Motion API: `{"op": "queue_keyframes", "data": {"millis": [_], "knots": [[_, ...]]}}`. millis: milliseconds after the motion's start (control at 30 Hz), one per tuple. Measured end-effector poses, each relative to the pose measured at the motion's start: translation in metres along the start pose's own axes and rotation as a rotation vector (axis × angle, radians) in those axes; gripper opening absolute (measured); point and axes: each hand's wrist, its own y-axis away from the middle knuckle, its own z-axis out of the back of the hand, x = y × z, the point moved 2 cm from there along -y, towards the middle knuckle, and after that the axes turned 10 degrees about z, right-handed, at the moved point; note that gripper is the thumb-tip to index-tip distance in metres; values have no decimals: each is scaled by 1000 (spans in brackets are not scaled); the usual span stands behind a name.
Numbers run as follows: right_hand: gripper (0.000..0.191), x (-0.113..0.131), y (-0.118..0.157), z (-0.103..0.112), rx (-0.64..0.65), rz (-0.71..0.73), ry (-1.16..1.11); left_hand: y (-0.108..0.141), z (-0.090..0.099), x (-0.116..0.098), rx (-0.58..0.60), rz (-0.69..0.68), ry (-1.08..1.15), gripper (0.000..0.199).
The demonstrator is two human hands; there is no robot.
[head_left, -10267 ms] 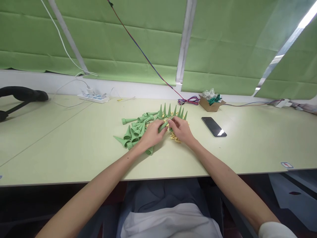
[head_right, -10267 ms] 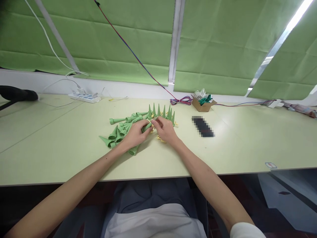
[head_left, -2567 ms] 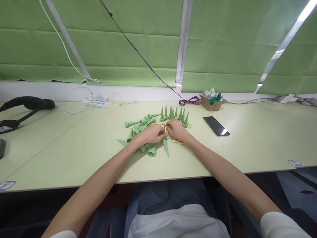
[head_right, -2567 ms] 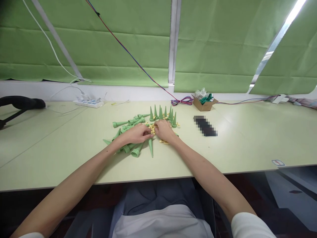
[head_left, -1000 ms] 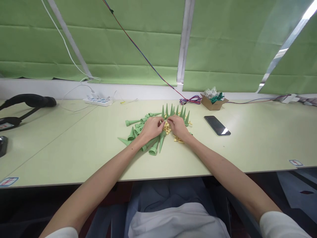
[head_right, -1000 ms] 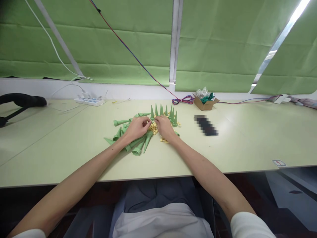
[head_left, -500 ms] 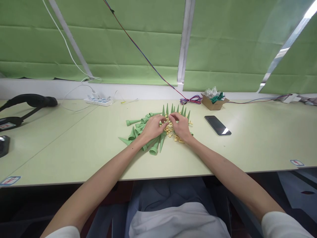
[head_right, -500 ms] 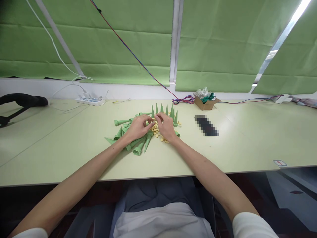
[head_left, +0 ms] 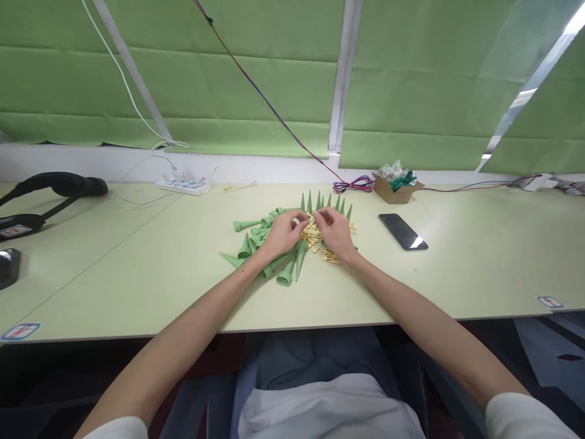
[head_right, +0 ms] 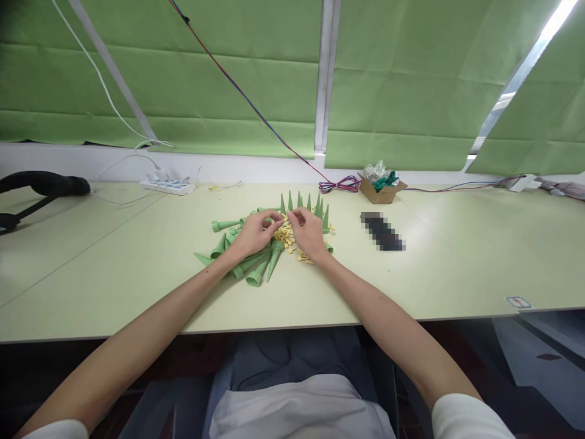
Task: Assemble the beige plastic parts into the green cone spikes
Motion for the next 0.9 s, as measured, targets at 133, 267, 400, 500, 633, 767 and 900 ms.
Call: {"op": "queue_keyframes", "data": {"millis": [133, 267, 400, 500, 633, 767, 900], "knots": [[33, -3, 0, 0, -8, -41, -39, -1, 0, 0, 5, 84, 101, 32], [36, -6, -2, 0, -4, -88, -92, -2, -1, 2, 33, 106, 173, 33], [37, -5, -4, 0, 60, -93, -185, -3, 1, 2, 48, 56, 144, 33], [37, -4, -4, 0, 124, -83, -189, -3, 2, 2, 58, 18, 88, 31], [31, -4, -5, 2, 144, -74, -122, -2, 1, 3, 57, 4, 22, 29], [27, -5, -6, 2, 142, -83, -82, -3, 0, 4, 42, -19, -29, 27], [26, -5, -7, 4, 94, -76, -60, -3, 7, 3, 38, -47, -122, 28]]}}
